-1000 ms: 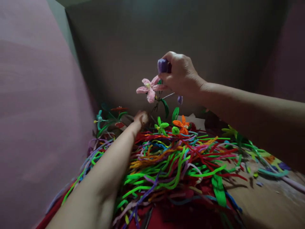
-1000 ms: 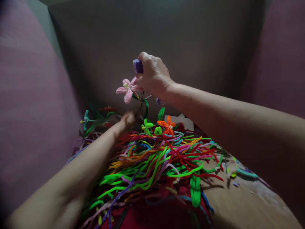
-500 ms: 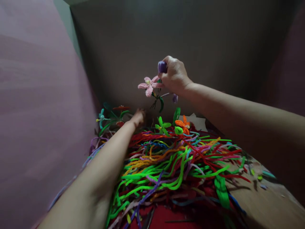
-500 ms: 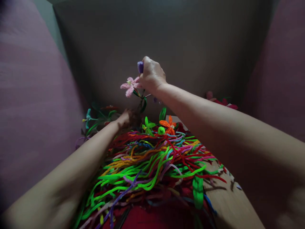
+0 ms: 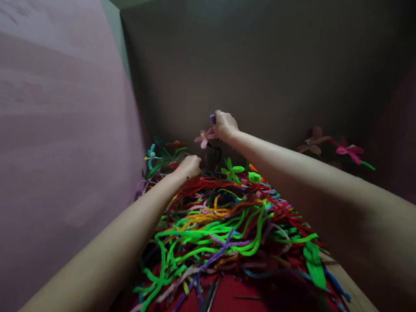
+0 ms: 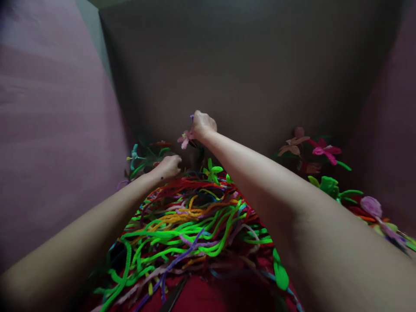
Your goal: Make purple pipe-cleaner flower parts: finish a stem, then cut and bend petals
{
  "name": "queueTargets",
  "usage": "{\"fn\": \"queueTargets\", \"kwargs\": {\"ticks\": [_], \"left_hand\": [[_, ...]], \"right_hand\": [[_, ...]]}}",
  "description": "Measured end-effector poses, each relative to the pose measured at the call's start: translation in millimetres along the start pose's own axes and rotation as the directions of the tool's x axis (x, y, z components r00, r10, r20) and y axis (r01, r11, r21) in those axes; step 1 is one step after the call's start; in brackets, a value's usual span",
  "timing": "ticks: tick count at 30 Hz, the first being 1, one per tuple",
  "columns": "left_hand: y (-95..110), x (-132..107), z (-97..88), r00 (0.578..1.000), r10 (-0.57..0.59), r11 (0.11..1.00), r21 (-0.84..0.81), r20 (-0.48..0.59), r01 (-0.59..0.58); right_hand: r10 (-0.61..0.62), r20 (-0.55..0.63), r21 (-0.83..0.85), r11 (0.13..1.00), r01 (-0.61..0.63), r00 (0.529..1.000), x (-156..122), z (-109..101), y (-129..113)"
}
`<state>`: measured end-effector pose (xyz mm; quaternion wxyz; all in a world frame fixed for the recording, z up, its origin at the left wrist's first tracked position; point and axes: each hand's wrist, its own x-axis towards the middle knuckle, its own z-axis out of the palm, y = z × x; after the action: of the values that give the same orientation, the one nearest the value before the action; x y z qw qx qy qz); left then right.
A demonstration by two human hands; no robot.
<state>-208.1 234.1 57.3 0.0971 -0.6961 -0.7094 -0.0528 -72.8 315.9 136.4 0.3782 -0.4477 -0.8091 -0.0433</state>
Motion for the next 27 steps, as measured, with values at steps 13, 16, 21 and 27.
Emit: {"fn": "queueTargets", "kwargs": {"ticks": [13, 16, 21, 27], "left_hand": [[25, -60, -3.6, 0.974, 0.225, 0.974, -0.029, -0.011, -0.225], [22, -62, -1.9, 0.975, 0.223, 0.975, -0.023, -0.010, -0.223], [14, -60, 4.6, 0.982, 0.190, 0.981, -0.029, -0.013, -0.190], [12, -66, 3.6, 0.987, 0.160, 0.985, -0.065, -0.014, -0.160]], "right_hand": [[-0.131, 0.165, -0.019, 0.991, 0.136, 0.978, 3, 40, -6], [-0.154, 0.163, -0.028, 0.987, 0.161, 0.974, 3, 31, -8], [-0.172, 0.180, -0.035, 0.983, 0.181, 0.969, 2, 26, -4], [-0.180, 0.153, -0.014, 0.983, 0.184, 0.972, -4, 7, 0]]}}
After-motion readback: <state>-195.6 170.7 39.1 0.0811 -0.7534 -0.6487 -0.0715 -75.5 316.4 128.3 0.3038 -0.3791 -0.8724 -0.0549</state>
